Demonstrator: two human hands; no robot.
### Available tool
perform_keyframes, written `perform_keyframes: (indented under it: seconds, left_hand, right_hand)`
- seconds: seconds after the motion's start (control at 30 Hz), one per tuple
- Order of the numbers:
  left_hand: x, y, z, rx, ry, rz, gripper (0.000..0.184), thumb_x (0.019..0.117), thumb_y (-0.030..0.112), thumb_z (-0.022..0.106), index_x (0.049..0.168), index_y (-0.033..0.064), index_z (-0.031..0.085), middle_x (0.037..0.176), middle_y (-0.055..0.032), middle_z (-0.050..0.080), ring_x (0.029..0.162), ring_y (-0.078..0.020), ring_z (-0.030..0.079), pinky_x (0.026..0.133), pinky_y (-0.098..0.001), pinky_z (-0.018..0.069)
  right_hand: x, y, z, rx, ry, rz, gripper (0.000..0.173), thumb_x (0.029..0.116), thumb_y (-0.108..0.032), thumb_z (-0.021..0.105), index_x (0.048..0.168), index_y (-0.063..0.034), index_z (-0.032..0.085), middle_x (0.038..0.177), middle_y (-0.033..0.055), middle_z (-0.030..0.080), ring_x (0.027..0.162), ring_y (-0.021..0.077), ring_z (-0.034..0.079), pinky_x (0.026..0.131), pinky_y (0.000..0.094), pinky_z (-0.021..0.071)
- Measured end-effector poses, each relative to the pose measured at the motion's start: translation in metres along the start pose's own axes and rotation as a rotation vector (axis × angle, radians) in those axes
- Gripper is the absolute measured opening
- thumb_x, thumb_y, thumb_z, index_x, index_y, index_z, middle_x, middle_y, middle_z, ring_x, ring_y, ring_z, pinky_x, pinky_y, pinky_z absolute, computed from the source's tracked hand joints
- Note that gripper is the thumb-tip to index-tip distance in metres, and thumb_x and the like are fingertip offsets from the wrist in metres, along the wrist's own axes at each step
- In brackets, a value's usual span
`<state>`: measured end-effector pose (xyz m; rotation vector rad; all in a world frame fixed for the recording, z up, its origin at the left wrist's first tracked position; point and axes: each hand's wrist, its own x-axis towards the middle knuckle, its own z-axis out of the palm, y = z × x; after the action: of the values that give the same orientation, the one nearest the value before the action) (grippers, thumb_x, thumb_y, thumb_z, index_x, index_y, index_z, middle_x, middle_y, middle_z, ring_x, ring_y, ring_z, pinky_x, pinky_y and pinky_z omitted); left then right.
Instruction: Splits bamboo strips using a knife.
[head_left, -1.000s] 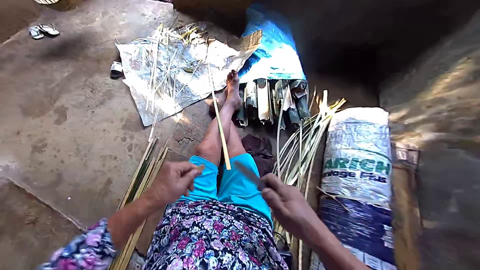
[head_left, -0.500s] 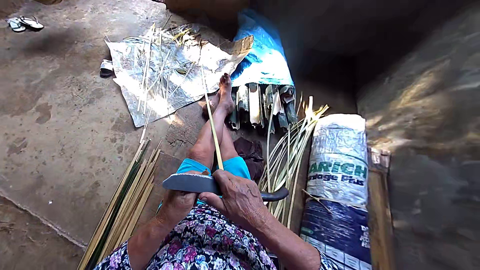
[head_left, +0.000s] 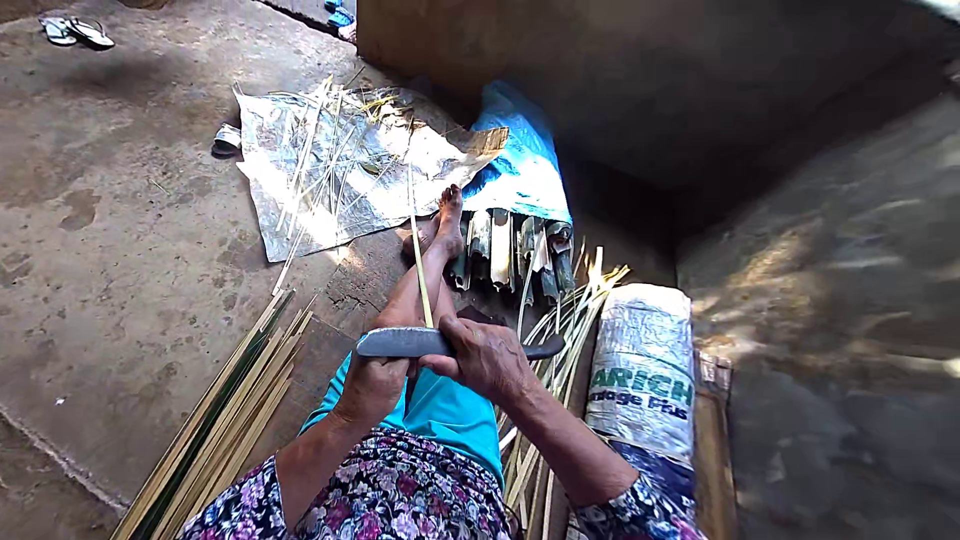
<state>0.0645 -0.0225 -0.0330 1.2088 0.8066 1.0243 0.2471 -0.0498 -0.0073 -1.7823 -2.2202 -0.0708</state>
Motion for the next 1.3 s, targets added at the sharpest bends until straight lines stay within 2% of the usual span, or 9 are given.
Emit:
perform_keyframes:
  seconds: [0.37,0.47,0.57,0.7,0.77,0.87,1.0,1.17,1.3]
  left_hand:
    - [0.006,0.001,0.006,-0.026,-0.005,-0.083,0.013,0.0936,-0.006,0.057,0.09,0.0,0.068,0.062,0.0055,0.062,0.051,0.0012,0.052,0.049,-0.0145,0.0439]
    - [-0.034,0.016,-0.018,0.253,-0.184,-0.01,0.019,0.101,0.011,0.055,0.098,0.0001,0.07,0.066,0.0082,0.059,0.054,0.0038,0.051,0.051,-0.0136,0.0446]
    - [-0.037,-0.004,-0.031,0.382,-0.146,-0.031,0.024,0.1013,0.015,0.056,0.103,-0.002,0.072,0.069,0.0019,0.063,0.056,-0.0006,0.055,0.053,-0.018,0.048]
    - [-0.031,-0.006,0.0,0.253,-0.363,-0.154,0.026,0.1052,0.013,0.052,0.119,-0.0023,0.069,0.087,-0.0011,0.071,0.061,-0.0012,0.062,0.054,-0.0176,0.053]
    - [-0.028,-0.001,-0.004,0.172,-0.389,-0.197,0.026,0.1051,0.012,0.052,0.121,-0.0008,0.068,0.089,0.0012,0.072,0.058,0.0001,0.06,0.051,-0.0167,0.0518]
    - [-0.036,0.002,-0.02,0.014,-0.362,-0.245,0.025,0.1027,0.006,0.049,0.118,-0.0024,0.067,0.075,0.0056,0.068,0.056,-0.0004,0.06,0.05,-0.0158,0.0511]
    - [-0.036,-0.002,-0.037,-0.017,-0.483,-0.191,0.029,0.1028,0.004,0.042,0.122,-0.0033,0.063,0.081,0.0058,0.07,0.069,-0.0045,0.068,0.065,-0.0227,0.0603]
    - [-0.008,0.031,-0.044,-0.069,-0.398,-0.426,0.028,0.105,0.006,0.04,0.125,0.0004,0.059,0.068,0.0057,0.067,0.052,-0.0016,0.061,0.05,-0.0157,0.0528]
    - [0.001,0.035,-0.032,-0.001,-0.599,-0.683,0.033,0.1061,0.006,0.042,0.136,-0.0019,0.053,0.066,0.004,0.064,0.05,-0.0021,0.058,0.048,-0.0149,0.0506]
  right_hand:
    - [0.005,0.031,0.008,0.091,-0.225,0.139,0.078,0.0959,-0.073,0.034,0.082,-0.0025,0.062,0.065,0.0146,0.059,0.062,0.0347,0.066,0.05,0.0515,0.0462]
    - [-0.01,0.106,-0.024,0.202,-0.505,0.814,0.057,0.1085,-0.048,0.042,0.13,0.0001,0.065,0.117,0.0355,0.065,0.114,0.0559,0.06,0.093,0.0771,0.0418]
    - [-0.04,0.169,-0.05,0.055,-0.288,0.884,0.079,0.1061,-0.064,0.025,0.105,0.0018,0.069,0.099,0.0319,0.068,0.1,0.0542,0.065,0.079,0.0776,0.0451]
    - [-0.056,0.099,-0.047,0.311,-0.373,0.787,0.077,0.1068,-0.062,0.025,0.101,-0.0004,0.071,0.09,0.0249,0.069,0.088,0.0452,0.067,0.076,0.0717,0.0476]
    - [-0.052,0.067,-0.043,0.534,-0.475,0.717,0.065,0.1108,-0.05,0.025,0.118,-0.0028,0.069,0.085,0.0141,0.065,0.077,0.0274,0.062,0.071,0.0517,0.0504]
    - [-0.071,0.032,-0.039,1.082,-0.537,0.753,0.057,0.1098,-0.045,0.016,0.138,-0.0099,0.05,0.073,-0.0092,0.056,0.048,-0.0024,0.038,0.044,0.0151,0.0333]
    - [-0.095,0.008,-0.032,1.406,-0.578,0.731,0.062,0.1064,-0.058,0.022,0.139,-0.0135,0.051,0.093,-0.0081,0.068,0.049,-0.0034,0.044,0.044,0.0132,0.0381]
    - [-0.116,-0.012,-0.026,1.607,-0.489,0.89,0.073,0.109,-0.048,0.006,0.13,-0.0039,0.059,0.066,-0.0037,0.065,0.05,0.0038,0.058,0.048,0.0192,0.0515]
    - [-0.12,-0.017,-0.019,1.655,-0.493,1.106,0.062,0.1111,-0.044,0.006,0.14,-0.0076,0.048,0.08,0.0051,0.072,0.053,0.0074,0.062,0.048,0.0194,0.0502]
